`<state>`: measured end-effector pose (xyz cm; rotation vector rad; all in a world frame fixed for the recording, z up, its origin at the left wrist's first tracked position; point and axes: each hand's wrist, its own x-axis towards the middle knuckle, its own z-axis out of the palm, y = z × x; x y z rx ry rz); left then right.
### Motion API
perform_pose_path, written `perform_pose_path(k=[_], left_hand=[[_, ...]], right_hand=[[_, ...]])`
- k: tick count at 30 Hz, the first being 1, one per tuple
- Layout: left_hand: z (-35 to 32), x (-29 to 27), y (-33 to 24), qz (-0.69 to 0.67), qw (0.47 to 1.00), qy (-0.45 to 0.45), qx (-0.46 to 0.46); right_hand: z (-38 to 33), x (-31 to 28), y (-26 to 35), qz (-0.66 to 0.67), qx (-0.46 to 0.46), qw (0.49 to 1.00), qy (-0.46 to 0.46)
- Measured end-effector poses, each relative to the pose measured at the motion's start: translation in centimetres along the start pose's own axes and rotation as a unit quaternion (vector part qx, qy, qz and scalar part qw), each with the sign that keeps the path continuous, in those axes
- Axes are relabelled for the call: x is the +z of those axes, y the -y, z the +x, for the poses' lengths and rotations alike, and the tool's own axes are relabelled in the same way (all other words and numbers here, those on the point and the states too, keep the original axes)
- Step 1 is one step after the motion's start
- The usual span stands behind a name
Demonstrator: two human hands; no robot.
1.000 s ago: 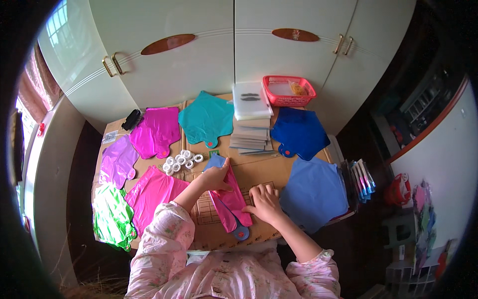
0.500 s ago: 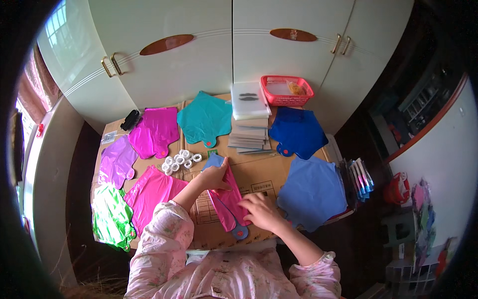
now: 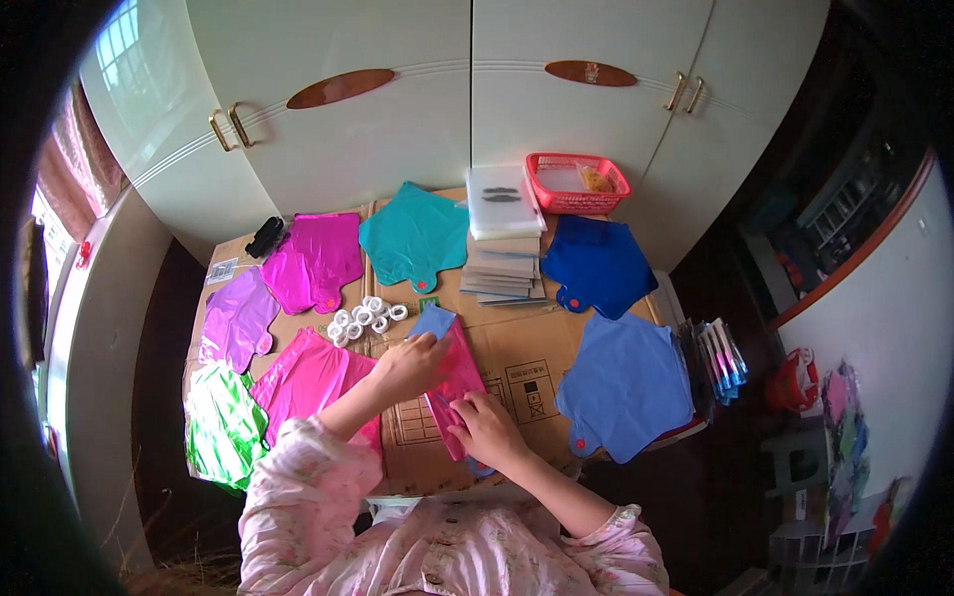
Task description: Folding and packaging colorful plastic or paper decorations into clear plastic sleeves.
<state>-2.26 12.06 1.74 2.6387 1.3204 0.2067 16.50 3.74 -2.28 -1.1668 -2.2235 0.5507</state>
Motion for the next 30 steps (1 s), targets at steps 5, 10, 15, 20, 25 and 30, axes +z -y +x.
perform_pose_path(k=[5,10,15,20,25,30], left_hand=[[-6.3,-0.5,-1.2,0.039,0.983,0.081,0.16],[-10.0,0.9,-2.4,0.018,0.98,0.049,0.194],[-9.6,1.0,-3.2,0.029,0.981,0.051,0.185],[-9.4,0.6,-3.7,0.028,0.983,0.065,0.169],[-9.5,-0.1,-4.2,0.011,0.986,0.046,0.158],[-8.6,0.8,-1.2,0.081,0.988,0.022,0.131]], right_hand=[[-0.1,-0.5,-0.3,0.026,0.033,0.999,0.024],[0.1,-0.3,-0.6,0.055,0.006,0.998,0.005],[0.1,-0.7,-0.4,0.06,0.002,0.998,0.015],[0.0,-0.7,-0.6,0.057,-0.007,0.998,0.038],[-0.5,0.2,-1.2,-0.002,-0.05,0.999,0.021],[-0.3,0.0,-0.9,-0.017,-0.056,0.998,0.022]])
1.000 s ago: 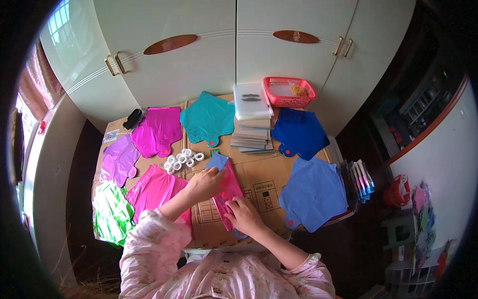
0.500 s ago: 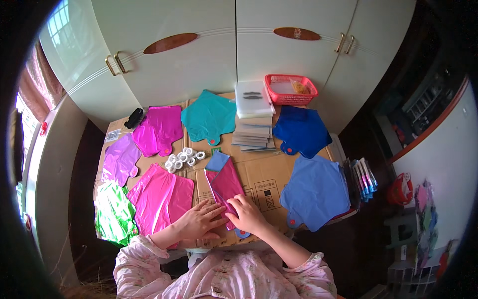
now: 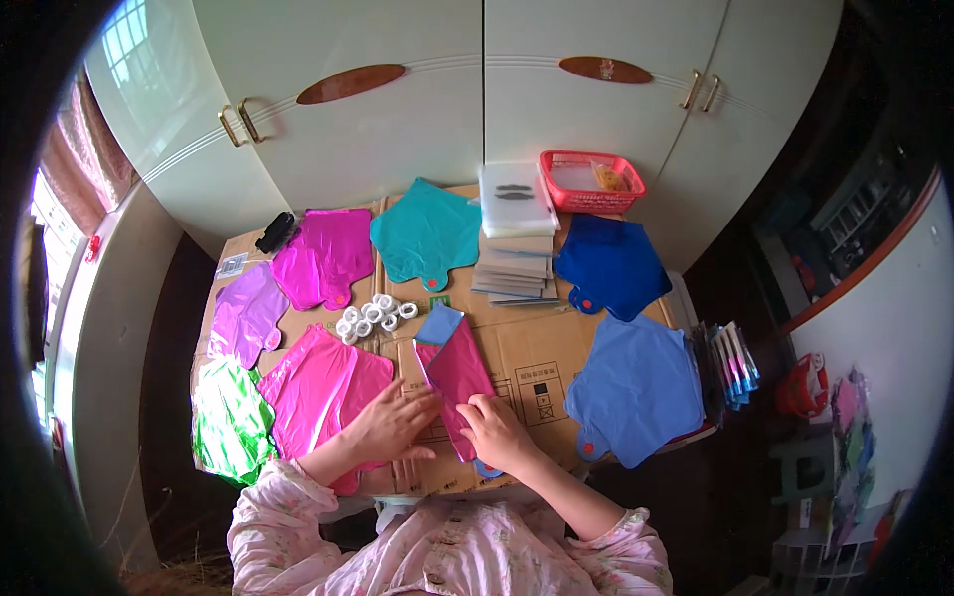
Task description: Folding and packaging colorful plastic or paper decorations into clear plastic sleeves.
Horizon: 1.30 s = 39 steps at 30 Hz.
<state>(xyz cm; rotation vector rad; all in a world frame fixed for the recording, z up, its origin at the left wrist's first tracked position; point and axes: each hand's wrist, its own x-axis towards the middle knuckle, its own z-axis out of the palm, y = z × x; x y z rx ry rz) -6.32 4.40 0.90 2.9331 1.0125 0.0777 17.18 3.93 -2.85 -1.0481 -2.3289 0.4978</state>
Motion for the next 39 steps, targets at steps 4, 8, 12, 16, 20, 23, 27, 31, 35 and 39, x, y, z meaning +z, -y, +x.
perform_pose_path(k=[4,8,12,16,20,23,27,31,35,39], left_hand=[[1.0,-0.1,2.6,0.028,0.998,-0.014,-0.052],[1.5,0.6,5.0,0.031,0.996,-0.037,-0.077],[2.4,0.8,6.6,-0.019,0.994,-0.013,-0.106],[2.7,1.0,7.4,-0.006,0.991,0.001,-0.135],[2.4,1.6,6.0,0.084,0.987,-0.03,-0.135],[1.3,0.9,2.6,0.093,0.988,0.017,-0.123],[-0.2,0.3,-1.0,0.018,0.999,0.014,-0.04],[-0.9,-1.0,-3.3,-0.027,0.999,0.006,-0.019],[-1.4,-0.7,-4.5,-0.04,0.999,0.022,-0.009],[-1.5,-0.3,-5.5,-0.044,0.999,0.026,0.008]], right_hand=[[0.0,0.0,0.1,-0.001,-0.002,1.0,0.0],[0.0,0.2,-0.1,0.011,-0.011,1.0,0.001],[0.0,0.1,-0.2,0.007,-0.004,1.0,0.007],[0.1,0.1,-0.2,0.006,-0.006,1.0,0.008],[0.1,0.1,-0.1,0.008,-0.007,1.0,0.008],[0.1,0.0,-0.1,0.017,-0.002,1.0,0.008],[0.0,0.0,-0.1,0.022,-0.002,1.0,0.003],[0.0,0.0,-0.1,0.016,0.003,1.0,0.009],[0.0,0.1,0.0,0.012,0.007,1.0,0.011],[0.1,0.0,0.1,0.01,0.008,1.0,0.011]])
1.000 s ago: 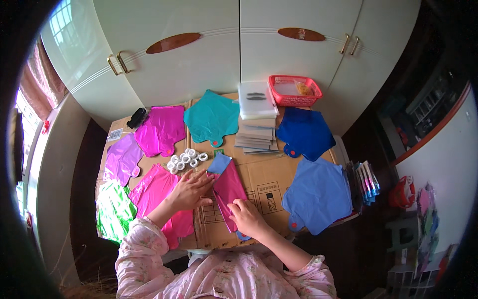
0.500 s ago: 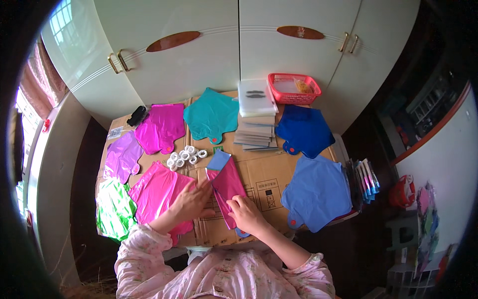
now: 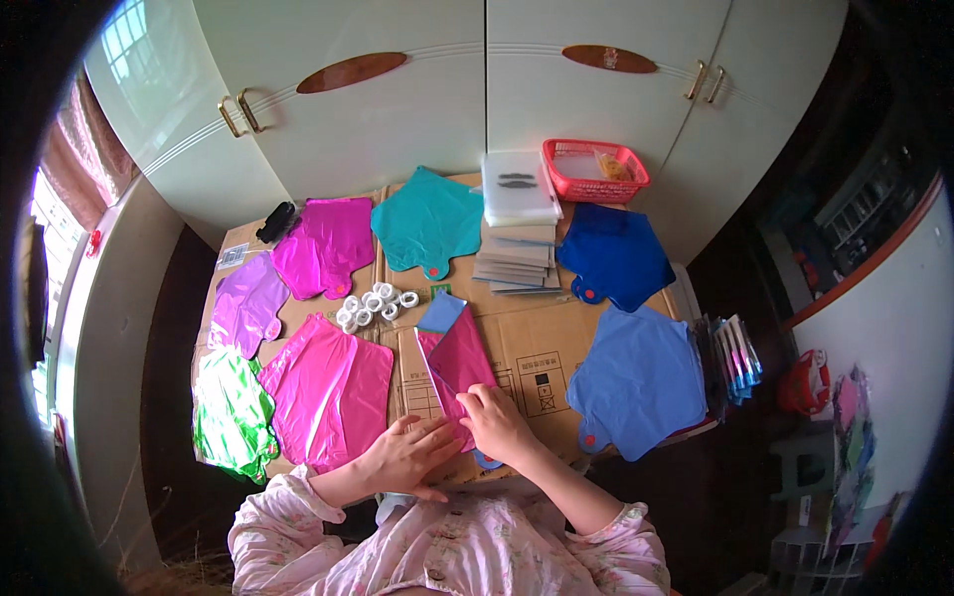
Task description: Folding and packaging colorful plastic or paper decorations into clear plastic sleeves.
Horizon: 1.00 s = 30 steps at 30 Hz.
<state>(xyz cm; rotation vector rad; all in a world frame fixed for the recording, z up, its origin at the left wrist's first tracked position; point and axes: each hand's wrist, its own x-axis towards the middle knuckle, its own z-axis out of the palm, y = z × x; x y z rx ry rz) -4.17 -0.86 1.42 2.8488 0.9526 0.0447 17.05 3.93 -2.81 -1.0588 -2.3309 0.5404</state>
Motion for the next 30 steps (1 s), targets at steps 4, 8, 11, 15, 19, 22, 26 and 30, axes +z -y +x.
perform_pose_path(k=[4,8,11,15,19,22,26,30], left_hand=[[0.0,-0.4,-0.4,0.011,1.0,-0.005,0.011],[-0.1,-0.4,-0.4,0.002,1.0,-0.006,0.011],[0.0,-0.9,0.4,-0.091,0.995,-0.029,-0.008],[0.9,-0.2,2.4,-0.442,0.865,-0.142,-0.188],[2.7,1.3,5.1,-0.734,0.559,-0.205,-0.326],[4.4,0.7,6.5,-0.732,0.554,-0.161,-0.361],[6.2,-0.9,6.9,-0.638,0.655,-0.062,-0.401],[7.2,0.2,7.4,-0.416,0.805,-0.054,-0.418]], right_hand=[[0.0,-0.1,0.0,0.002,-0.003,1.0,-0.003],[0.0,0.0,0.0,0.003,-0.007,1.0,-0.005],[-0.1,-0.2,0.1,-0.006,-0.015,1.0,-0.01],[-0.1,-0.5,-0.1,-0.001,-0.021,1.0,-0.009],[0.2,-0.7,0.3,0.041,0.006,0.999,-0.013],[0.1,-0.1,-0.3,0.044,0.011,0.998,-0.036],[-0.5,0.8,-0.5,-0.003,0.0,0.999,-0.053],[-0.6,0.5,-0.3,-0.046,-0.022,0.998,-0.035]])
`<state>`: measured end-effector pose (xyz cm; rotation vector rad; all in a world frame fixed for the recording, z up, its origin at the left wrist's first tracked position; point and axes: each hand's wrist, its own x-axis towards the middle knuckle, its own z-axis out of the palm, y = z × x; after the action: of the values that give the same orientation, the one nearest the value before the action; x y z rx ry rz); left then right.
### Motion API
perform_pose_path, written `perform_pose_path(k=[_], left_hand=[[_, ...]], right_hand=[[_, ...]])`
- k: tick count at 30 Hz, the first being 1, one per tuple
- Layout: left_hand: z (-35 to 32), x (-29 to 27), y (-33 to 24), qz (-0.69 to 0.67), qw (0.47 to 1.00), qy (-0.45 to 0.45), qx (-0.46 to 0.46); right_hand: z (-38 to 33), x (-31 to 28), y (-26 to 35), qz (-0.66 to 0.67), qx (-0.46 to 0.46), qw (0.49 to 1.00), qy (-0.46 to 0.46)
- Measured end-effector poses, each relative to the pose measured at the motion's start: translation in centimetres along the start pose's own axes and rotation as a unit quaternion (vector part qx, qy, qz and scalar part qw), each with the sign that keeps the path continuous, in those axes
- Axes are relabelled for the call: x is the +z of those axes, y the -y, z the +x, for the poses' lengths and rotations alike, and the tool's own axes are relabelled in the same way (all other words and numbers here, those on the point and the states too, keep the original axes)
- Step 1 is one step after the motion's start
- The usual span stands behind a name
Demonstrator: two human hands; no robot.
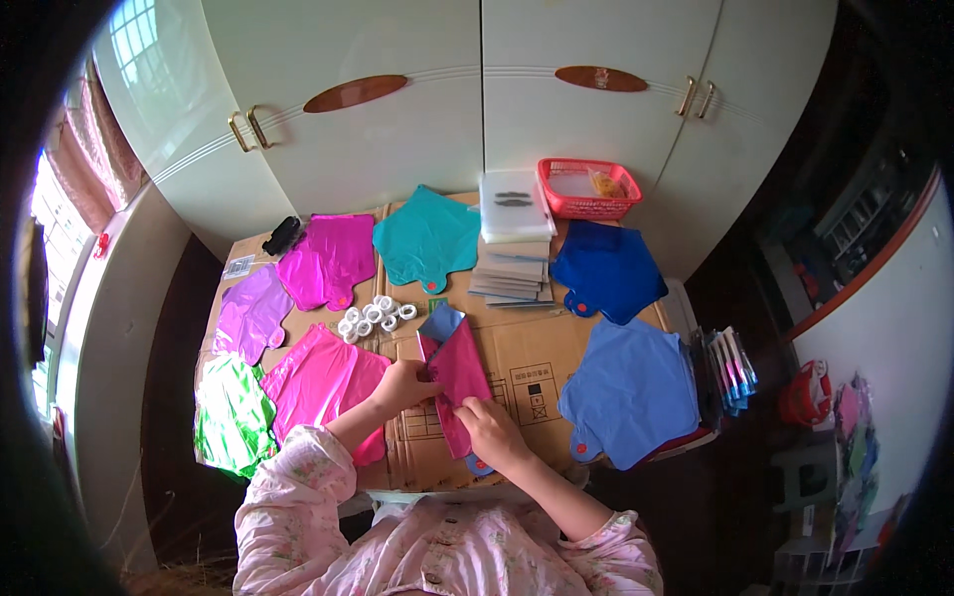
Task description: Folding and packaging colorful plastic or paper decorations into clear plastic sleeves.
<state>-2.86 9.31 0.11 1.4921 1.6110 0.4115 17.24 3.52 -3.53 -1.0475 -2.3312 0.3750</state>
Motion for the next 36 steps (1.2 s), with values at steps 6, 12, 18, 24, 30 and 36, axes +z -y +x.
perform_pose_path(k=[6,12,18,24,30,36], left_hand=[[0.5,1.1,1.8,0.228,0.953,-0.126,0.154],[-0.8,1.6,1.9,0.218,0.952,-0.163,0.139],[-0.9,2.2,2.5,0.206,0.949,-0.182,0.156],[-1.0,2.5,2.7,0.202,0.944,-0.191,0.175],[-1.4,2.5,2.6,0.193,0.939,-0.207,0.198],[-1.4,2.6,2.6,0.187,0.935,-0.213,0.213]], right_hand=[[0.4,-0.4,-0.5,-0.02,-0.064,0.998,0.017],[0.8,-0.6,-1.3,-0.001,-0.098,0.995,0.03],[1.7,-0.5,-0.3,0.036,-0.035,0.998,0.028],[1.8,0.7,-0.1,-0.015,-0.039,0.999,-0.013],[1.7,0.7,0.6,-0.131,-0.009,0.99,-0.046],[1.8,0.8,0.6,-0.16,0.021,0.982,-0.094]])
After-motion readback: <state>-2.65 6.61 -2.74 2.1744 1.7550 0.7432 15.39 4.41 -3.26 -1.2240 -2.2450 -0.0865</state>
